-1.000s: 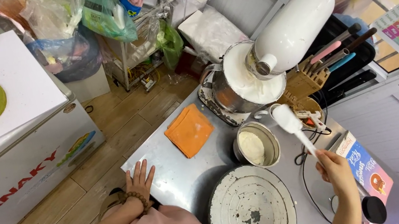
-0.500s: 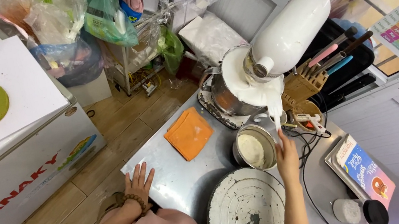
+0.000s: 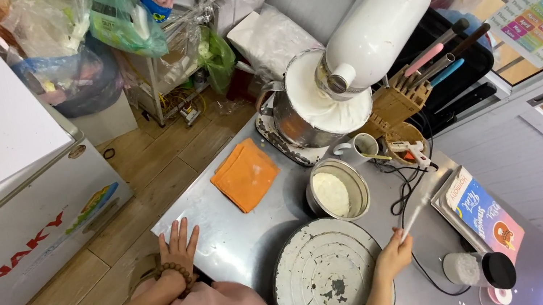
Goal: Scraping batter from a mixer bowl and stirring it in a smaller bowl.
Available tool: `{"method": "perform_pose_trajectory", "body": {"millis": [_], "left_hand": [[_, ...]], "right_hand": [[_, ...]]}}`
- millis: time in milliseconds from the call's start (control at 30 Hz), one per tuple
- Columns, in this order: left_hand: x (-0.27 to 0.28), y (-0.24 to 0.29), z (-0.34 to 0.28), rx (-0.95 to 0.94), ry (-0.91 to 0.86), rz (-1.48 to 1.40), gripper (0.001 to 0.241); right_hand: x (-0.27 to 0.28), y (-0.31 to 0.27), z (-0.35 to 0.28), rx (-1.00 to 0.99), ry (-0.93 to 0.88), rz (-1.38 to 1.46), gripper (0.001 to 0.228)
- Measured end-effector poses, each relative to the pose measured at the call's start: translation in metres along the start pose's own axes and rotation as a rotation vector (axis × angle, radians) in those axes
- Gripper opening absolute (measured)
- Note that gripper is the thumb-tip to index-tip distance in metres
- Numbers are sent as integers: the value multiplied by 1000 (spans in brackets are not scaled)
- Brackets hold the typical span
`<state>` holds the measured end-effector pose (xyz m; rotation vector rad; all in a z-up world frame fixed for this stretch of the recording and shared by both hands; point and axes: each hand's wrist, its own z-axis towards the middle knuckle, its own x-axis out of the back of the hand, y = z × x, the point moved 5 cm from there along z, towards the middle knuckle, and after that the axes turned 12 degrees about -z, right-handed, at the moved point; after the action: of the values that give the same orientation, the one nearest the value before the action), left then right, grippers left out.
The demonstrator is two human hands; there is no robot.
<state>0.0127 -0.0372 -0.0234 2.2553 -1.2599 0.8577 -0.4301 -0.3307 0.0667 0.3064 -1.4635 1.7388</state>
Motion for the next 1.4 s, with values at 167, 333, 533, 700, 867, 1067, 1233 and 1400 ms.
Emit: {"method": "perform_pose_trajectory", "body": {"millis": [167,333,533,700,867,1067,1233,1400], "left_hand": [[-5,-2,9,-7,72,38,99],[1,0,1,-6,29,75,98],[2,-1,-2,-25,53,27,96],[-1,-2,2,-16,14,19,101],[-10,-1,12,-35,115,69,102],[-7,-2,7,-1,23,20,99],[-21,-3,19,-29,90,77,94],[0,2,0,-26,55,0,95]], "right_hand": [[-5,-16,-1,12,2,45,33],[-12,-42,-2,-59,-83,130,32],[-41,-51,12,174,-63,257,24],[-24,-107,86,346,-244,-193,35],[7,-226,150,690,-234,-696,27],[-13,-321,159,1033,-247,-1049,21],[-31,-339,143,1070,-660,-1007,26],[-67,-278,138,753,-906,-632,32]]}}
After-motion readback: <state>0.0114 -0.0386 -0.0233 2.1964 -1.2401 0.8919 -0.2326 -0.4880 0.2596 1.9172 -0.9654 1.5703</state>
